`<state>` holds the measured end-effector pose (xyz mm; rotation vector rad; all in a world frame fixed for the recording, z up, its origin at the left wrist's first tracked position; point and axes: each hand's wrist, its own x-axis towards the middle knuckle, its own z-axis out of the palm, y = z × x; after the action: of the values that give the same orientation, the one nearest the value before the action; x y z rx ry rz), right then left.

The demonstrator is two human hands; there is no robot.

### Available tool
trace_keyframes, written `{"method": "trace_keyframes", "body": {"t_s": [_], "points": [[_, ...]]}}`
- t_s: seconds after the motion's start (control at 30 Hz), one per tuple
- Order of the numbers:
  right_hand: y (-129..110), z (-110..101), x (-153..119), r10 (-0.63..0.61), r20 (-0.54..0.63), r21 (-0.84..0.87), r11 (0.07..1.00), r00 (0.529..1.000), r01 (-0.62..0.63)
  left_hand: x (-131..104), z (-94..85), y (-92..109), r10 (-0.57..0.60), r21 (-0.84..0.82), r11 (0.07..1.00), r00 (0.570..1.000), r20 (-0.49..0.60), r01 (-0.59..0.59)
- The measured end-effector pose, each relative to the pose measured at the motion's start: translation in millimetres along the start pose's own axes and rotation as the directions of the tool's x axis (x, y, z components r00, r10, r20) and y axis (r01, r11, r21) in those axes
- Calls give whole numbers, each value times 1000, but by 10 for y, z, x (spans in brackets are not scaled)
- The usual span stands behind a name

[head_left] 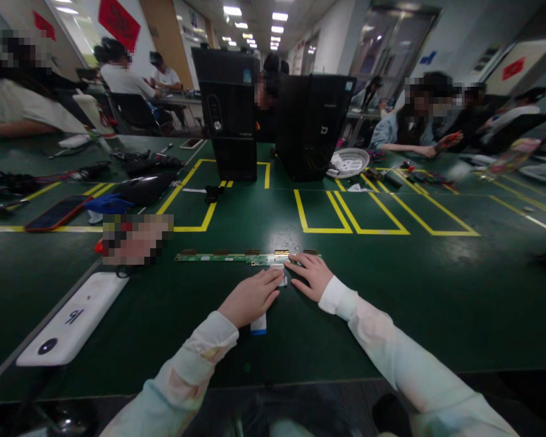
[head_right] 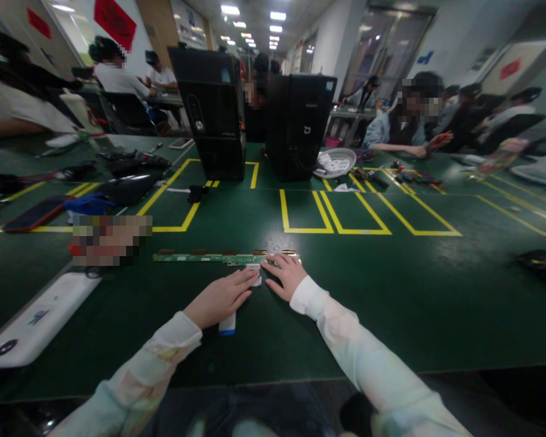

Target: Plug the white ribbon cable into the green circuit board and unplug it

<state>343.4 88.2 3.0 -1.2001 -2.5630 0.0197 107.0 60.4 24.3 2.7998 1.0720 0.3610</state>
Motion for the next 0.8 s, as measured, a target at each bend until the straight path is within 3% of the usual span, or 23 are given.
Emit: {"method": "trace_keyframes", "body": {"t_s": [0.8], "points": [[57,18,-10,-2,9,31,1000,1000,2,41,-61,-155,30,-22,999,999,39,-29]]}}
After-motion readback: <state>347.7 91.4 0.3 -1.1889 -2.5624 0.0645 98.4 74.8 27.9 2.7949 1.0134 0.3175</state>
